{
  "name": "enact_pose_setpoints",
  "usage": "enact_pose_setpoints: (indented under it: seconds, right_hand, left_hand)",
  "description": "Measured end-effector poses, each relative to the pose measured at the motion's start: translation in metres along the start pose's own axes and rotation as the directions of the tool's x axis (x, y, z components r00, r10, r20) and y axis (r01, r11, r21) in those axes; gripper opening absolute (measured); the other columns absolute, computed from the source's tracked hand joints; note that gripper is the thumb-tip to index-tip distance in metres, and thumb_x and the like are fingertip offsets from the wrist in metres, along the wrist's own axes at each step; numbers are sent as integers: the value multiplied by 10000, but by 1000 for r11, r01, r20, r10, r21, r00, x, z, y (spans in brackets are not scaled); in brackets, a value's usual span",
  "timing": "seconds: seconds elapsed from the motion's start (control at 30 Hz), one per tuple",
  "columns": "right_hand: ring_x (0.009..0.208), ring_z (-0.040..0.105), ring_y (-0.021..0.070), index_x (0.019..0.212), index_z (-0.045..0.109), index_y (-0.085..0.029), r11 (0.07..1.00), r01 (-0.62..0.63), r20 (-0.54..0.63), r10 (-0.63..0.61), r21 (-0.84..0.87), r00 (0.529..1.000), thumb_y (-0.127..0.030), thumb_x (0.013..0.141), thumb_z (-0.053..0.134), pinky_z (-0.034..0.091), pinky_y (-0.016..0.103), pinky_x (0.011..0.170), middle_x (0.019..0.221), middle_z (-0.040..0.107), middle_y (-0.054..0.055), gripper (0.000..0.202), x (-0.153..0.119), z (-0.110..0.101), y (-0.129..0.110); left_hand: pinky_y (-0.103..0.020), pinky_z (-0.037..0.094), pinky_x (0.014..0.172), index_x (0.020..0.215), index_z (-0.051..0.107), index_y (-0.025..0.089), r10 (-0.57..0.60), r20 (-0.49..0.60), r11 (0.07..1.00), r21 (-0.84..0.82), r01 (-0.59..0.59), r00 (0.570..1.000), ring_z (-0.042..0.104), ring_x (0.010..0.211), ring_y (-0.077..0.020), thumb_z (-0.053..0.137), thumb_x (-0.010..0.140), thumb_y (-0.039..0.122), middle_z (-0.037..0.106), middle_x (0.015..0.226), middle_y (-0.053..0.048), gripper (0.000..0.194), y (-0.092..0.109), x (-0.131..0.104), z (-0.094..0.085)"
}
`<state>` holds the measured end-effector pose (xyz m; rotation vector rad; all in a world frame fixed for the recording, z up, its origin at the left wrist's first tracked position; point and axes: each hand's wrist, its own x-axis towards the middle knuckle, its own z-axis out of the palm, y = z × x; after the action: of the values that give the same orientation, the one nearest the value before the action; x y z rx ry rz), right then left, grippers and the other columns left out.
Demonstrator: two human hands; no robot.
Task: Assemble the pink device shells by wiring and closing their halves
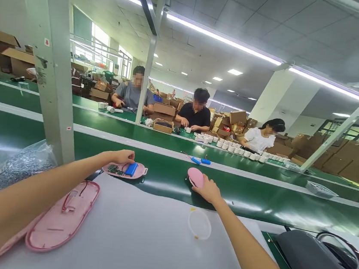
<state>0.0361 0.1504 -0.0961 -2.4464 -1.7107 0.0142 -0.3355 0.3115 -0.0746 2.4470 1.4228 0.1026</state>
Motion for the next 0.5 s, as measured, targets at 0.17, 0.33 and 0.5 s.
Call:
enact_pose_setpoints:
  seconds: [0.17,0.33,0.5]
  right_hand:
    - [1203,511,337,1418,406,-146,998,56,-145,-50,41,988,-432,837,585,398,408,943,1310,530,195,673,-23,-4,-3]
    - [1063,586,252,1121,617,-195,926,230,-383,-104,299,918,-281,831,514,445,347,881,1157,634,96,319,-63,-27,-21]
    - [831,653,206,852,648,-212,710,404,-490,-95,576,866,-325,794,555,503,346,798,892,707,40,158,-143,-52,-28]
  left_hand:
    - [-305,484,715,878,630,155,-14,93,998,-67,20,996,629,856,-264,602,592,485,690,917,-101,437,-4,-8,-4]
    - [-320,465,763,815,546,163,-10,-91,998,-69,4,996,596,891,-269,570,652,466,664,899,-110,345,29,-30,-28]
    - [-288,468,772,911,482,182,77,-218,985,-136,-109,973,604,891,-227,499,720,411,665,943,-74,298,99,-80,-44]
